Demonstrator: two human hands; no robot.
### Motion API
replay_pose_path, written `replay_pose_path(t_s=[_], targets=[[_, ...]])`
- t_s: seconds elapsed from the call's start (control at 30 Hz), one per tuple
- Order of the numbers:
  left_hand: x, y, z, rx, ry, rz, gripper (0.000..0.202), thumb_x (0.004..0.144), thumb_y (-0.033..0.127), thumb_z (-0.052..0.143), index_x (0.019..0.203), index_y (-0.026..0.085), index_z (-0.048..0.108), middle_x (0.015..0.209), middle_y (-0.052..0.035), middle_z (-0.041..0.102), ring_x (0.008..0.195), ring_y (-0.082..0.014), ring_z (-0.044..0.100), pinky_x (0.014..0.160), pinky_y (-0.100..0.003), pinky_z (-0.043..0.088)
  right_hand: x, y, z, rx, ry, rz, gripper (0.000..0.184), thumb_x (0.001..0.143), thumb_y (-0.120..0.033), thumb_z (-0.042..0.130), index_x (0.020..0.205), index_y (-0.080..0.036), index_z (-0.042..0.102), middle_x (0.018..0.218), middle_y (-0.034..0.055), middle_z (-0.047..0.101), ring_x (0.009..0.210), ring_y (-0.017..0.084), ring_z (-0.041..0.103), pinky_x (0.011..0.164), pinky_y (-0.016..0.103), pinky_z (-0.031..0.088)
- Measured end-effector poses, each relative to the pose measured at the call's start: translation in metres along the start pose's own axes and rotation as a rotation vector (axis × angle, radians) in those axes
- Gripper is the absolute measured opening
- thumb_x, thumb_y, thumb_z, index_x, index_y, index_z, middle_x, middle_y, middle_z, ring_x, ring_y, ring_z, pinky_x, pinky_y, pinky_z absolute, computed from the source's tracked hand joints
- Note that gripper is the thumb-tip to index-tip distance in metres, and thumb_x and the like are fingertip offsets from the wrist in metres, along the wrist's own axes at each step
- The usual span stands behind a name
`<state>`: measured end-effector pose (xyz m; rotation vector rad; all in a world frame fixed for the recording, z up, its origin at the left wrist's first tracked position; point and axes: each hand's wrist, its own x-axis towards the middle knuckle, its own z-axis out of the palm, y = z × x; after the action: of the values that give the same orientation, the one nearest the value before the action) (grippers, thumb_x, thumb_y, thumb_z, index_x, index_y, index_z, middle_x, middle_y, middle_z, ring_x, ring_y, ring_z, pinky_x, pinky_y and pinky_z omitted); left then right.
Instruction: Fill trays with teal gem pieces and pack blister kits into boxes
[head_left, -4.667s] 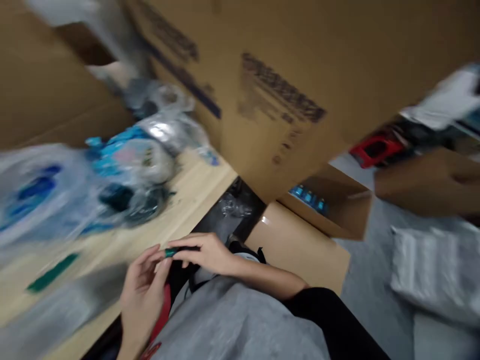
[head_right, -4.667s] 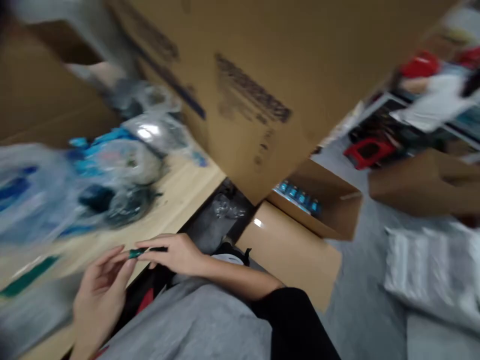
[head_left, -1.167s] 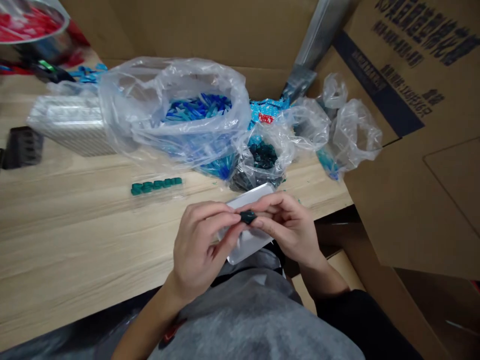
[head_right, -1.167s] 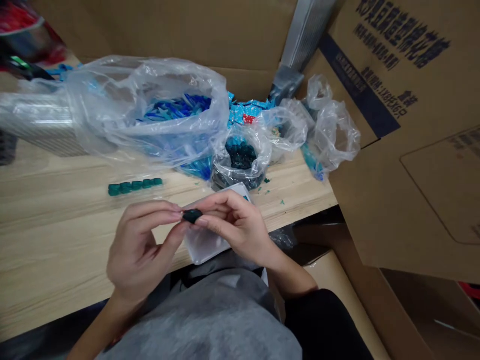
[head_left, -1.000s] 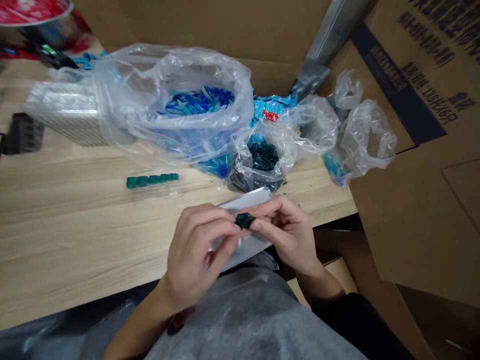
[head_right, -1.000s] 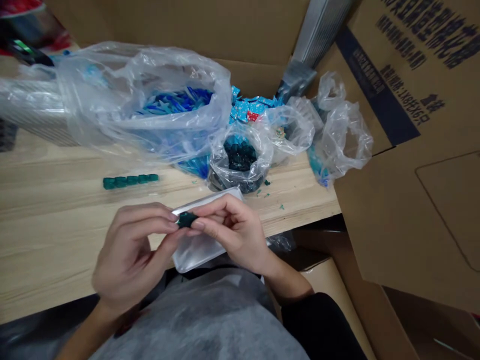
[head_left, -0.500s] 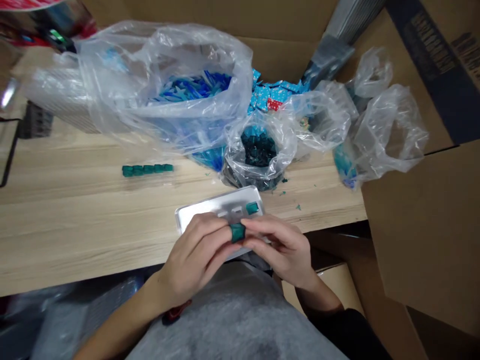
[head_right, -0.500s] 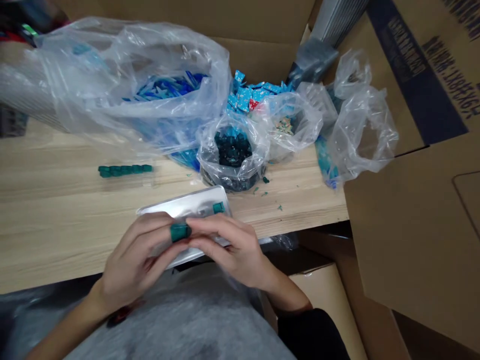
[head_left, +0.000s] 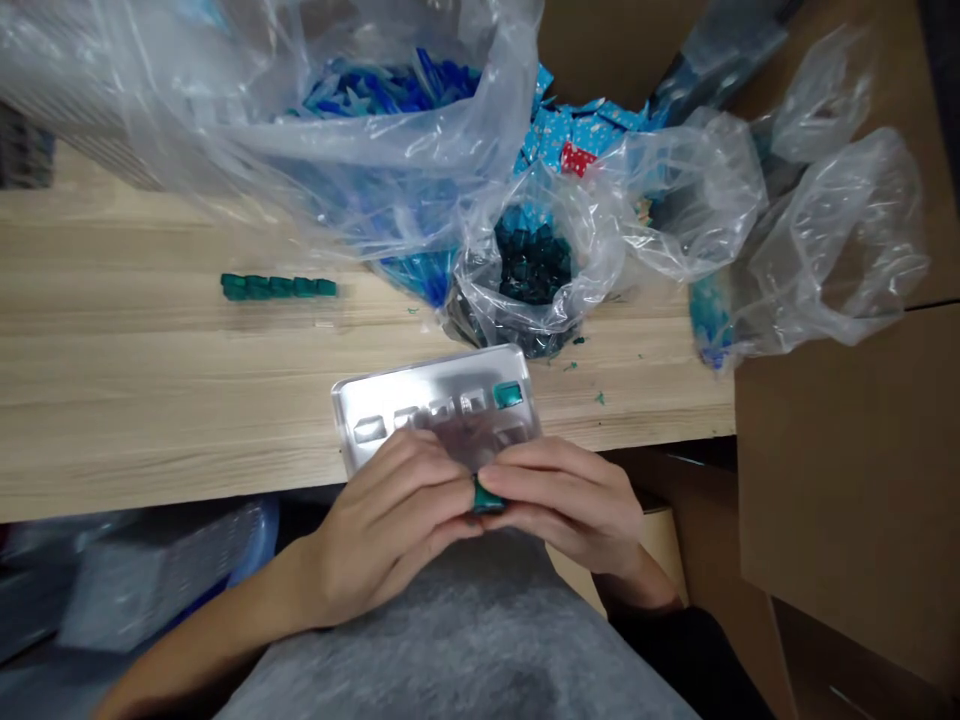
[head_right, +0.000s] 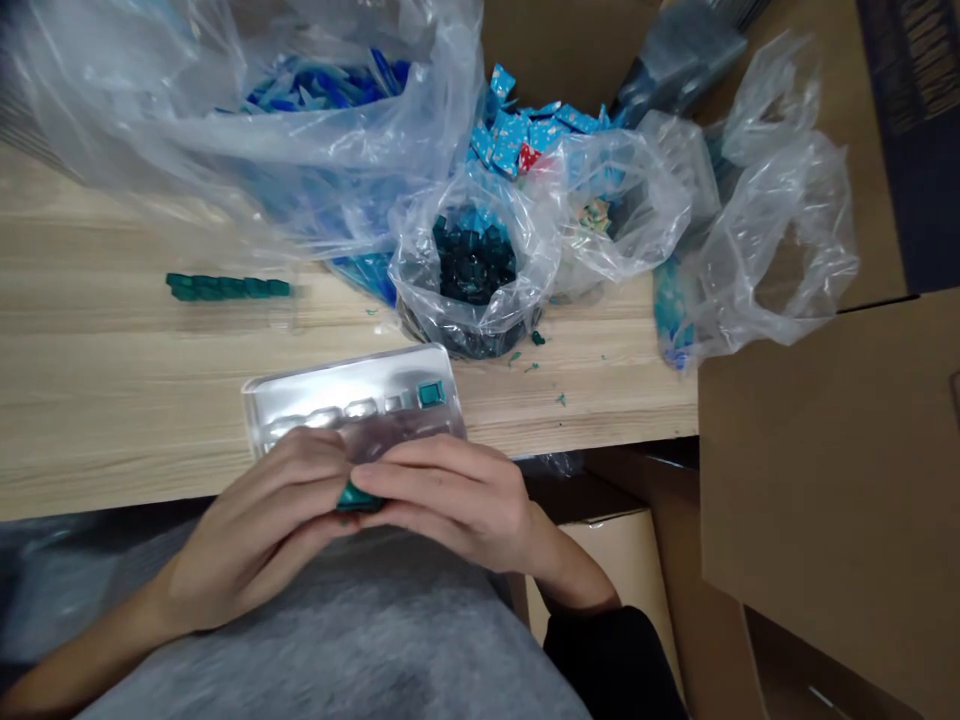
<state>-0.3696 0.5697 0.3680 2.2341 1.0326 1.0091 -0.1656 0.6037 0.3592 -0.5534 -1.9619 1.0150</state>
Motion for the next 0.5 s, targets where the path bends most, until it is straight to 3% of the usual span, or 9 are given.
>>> replay_pose_path(t_s=[0.1, 0.27, 0.4, 0.5], targets=[[-0.009, -0.006, -0.008, 0.119, -0.016, 0.054, 0.012, 0.09, 0.023, 0.06, 0.101, 0.021, 0.062, 0.082, -0.0007, 0.07, 0.075, -0.016, 0.063, 0.074, -0.035, 0.055, 0.005, 0.005, -0.009, -0.048, -0.051, 0.053, 0.037, 0.085, -0.019, 0.067, 0.122, -0.022, 0.062, 0.101, 0.0037, 0.071, 0.089, 0.013, 0.067, 0.075, 0.024, 0.056], [-0.024, -0.019, -0.012, 0.312, 0.152, -0.137, 0.02, 0.086, 0.02, 0.063, 0.104, 0.03, 0.063, 0.092, -0.0018, 0.07, 0.087, -0.0217, 0.065, 0.079, -0.042, 0.054, 0.031, 0.019, -0.021, -0.604, -0.136, -0.014, 0.023, 0.087, -0.028, 0.066, 0.11, -0.026, 0.068, 0.101, 0.0024, 0.073, 0.096, 0.02, 0.062, 0.09, 0.04, 0.047], [-0.027, -0.027, -0.006, 0.361, 0.199, -0.197, 0.023, 0.086, 0.021, 0.064, 0.106, 0.032, 0.063, 0.098, -0.0025, 0.07, 0.092, -0.0234, 0.065, 0.081, -0.044, 0.053, 0.05, 0.022, -0.022, -0.742, -0.317, -0.117, 0.016, 0.093, -0.031, 0.058, 0.103, -0.024, 0.068, 0.094, 0.0014, 0.073, 0.092, 0.018, 0.059, 0.095, 0.039, 0.044], [-0.026, -0.029, -0.003, 0.367, 0.212, -0.187, 0.021, 0.086, 0.022, 0.064, 0.105, 0.031, 0.062, 0.098, -0.0021, 0.07, 0.091, -0.0226, 0.065, 0.08, -0.043, 0.054, 0.052, 0.023, -0.02, -0.774, -0.35, -0.175, 0.017, 0.094, -0.028, 0.056, 0.107, -0.024, 0.066, 0.096, 0.0018, 0.073, 0.09, 0.016, 0.058, 0.097, 0.038, 0.043]])
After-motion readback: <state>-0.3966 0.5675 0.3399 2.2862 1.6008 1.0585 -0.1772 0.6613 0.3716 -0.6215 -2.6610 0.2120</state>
